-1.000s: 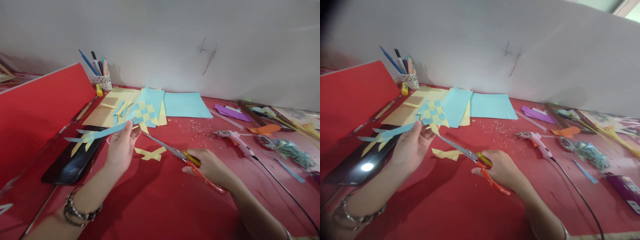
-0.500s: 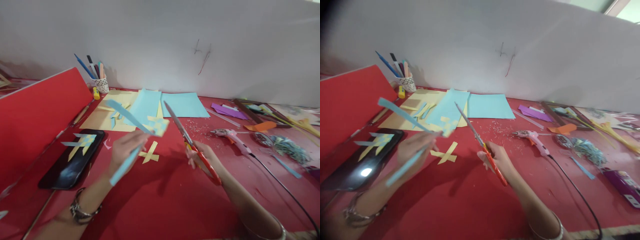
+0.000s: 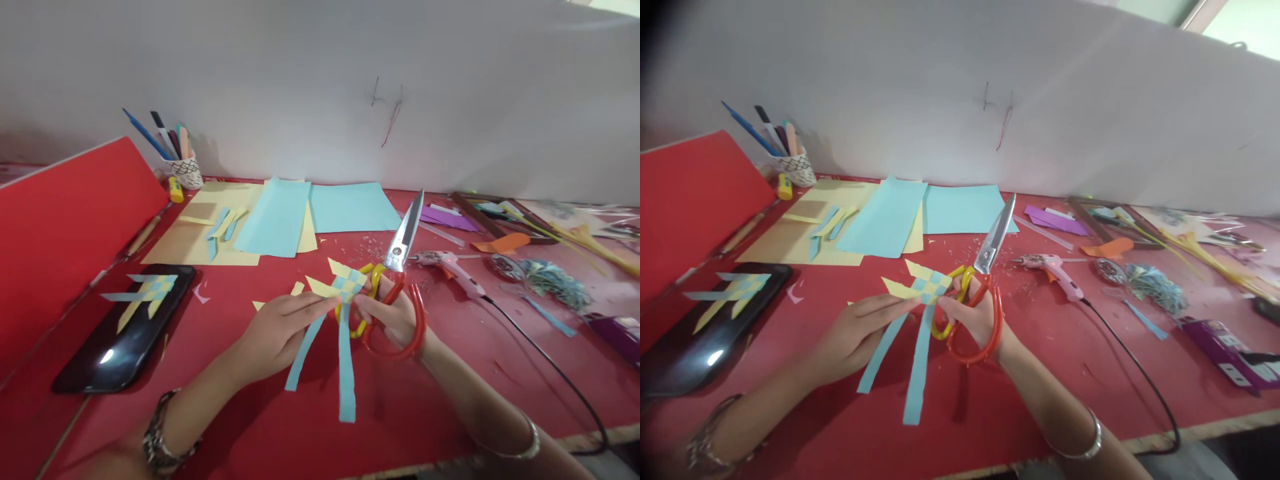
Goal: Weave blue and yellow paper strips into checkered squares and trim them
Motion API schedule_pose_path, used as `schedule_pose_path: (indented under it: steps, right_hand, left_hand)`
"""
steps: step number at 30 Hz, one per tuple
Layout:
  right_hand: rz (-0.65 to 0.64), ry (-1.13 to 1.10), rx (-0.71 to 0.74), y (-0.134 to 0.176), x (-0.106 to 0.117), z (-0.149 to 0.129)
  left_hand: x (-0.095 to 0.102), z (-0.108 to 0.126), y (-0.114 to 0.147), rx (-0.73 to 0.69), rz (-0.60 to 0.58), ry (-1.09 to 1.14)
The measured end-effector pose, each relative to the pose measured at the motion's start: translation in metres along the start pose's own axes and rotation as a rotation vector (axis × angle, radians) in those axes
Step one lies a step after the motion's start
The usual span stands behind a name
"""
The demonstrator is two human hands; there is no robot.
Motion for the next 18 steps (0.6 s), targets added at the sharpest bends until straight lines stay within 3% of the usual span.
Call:
schedule_pose_path:
  steps: [5, 7, 10, 12, 14, 18]
  right_hand:
    - [-0.021, -0.01, 0.003, 0.001, -0.003, 0.001]
    - [-0.003, 0.02, -0.009, 0.001, -0.002, 0.002]
    - [0.057, 0.088, -0.009, 0.001, 0.003, 0.003]
    - [0.085, 0.134, 0.004, 0.002, 0.004, 0.002]
    - [0.091, 0.161, 0.019, 0.003, 0.003, -0.001]
    - [0.036, 0.193, 0.019, 0.006, -0.006, -0.005]
  left_hand:
    - [-0.001, -0.001, 0.001, 0.047, 0.05, 0.136]
    - [0.009, -0.014, 0.003, 0.161, 0.196, 0.274]
    - [0.013, -0.05, 0.014, 0.463, 0.398, 0.631]
    - [-0.003, -0.067, 0.02, 0.667, 0.376, 0.862]
    - [-0.019, -0.071, 0.022, 0.791, 0.273, 0.97]
    - [-0.027, -0.067, 0.021, 0.842, 0.17, 0.874]
Point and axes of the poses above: each hand's wrist, its own y-axis away from the middle knuckle, its own x-axis out of the back of the hand, z = x × y, the point moved 10 cm from there along -y, towards the middle knuckle, and after that the axes turned 14 degrees about y, right-handed, at the moved point
